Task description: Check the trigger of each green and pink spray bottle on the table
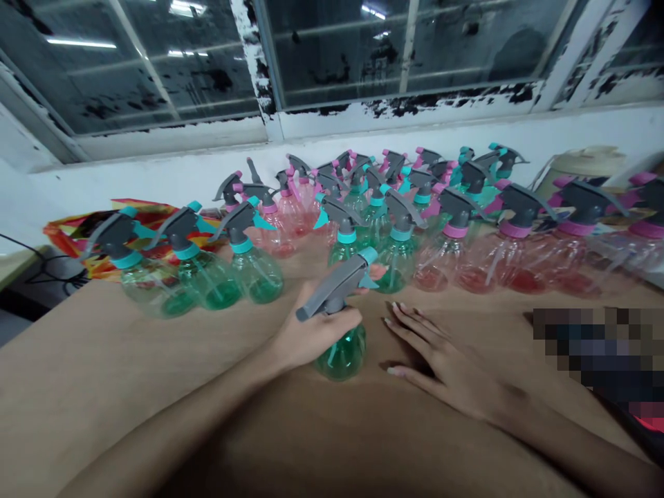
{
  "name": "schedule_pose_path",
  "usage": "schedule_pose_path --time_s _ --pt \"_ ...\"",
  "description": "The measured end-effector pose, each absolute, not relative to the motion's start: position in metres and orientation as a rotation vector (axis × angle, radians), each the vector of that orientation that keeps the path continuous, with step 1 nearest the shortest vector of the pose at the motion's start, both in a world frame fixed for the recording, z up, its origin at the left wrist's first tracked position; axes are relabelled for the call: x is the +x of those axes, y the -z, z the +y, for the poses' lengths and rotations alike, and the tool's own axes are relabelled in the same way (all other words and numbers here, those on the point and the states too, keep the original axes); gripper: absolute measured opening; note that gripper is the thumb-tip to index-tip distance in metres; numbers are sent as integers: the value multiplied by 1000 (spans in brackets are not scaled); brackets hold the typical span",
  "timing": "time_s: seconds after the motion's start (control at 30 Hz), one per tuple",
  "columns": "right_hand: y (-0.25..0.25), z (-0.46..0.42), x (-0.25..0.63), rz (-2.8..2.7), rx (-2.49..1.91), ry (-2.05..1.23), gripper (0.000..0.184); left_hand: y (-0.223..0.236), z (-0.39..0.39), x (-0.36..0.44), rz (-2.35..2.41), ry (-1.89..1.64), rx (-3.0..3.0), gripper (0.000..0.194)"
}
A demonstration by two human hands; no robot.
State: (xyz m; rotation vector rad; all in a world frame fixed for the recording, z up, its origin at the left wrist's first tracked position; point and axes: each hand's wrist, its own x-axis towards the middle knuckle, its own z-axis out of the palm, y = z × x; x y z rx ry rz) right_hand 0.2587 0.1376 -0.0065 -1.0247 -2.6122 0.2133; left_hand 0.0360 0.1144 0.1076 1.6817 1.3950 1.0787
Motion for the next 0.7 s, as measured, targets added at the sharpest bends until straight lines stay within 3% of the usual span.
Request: schedule_pose_path --time_s 0.37,0.7 --pt "20 139 261 -2525 -1001 -248 66 -109 114 34 1166 -1064 1658 45" --pt "15 138 261 -2541 -978 -256 66 -103 115 32 1270 -1083 1661 19"
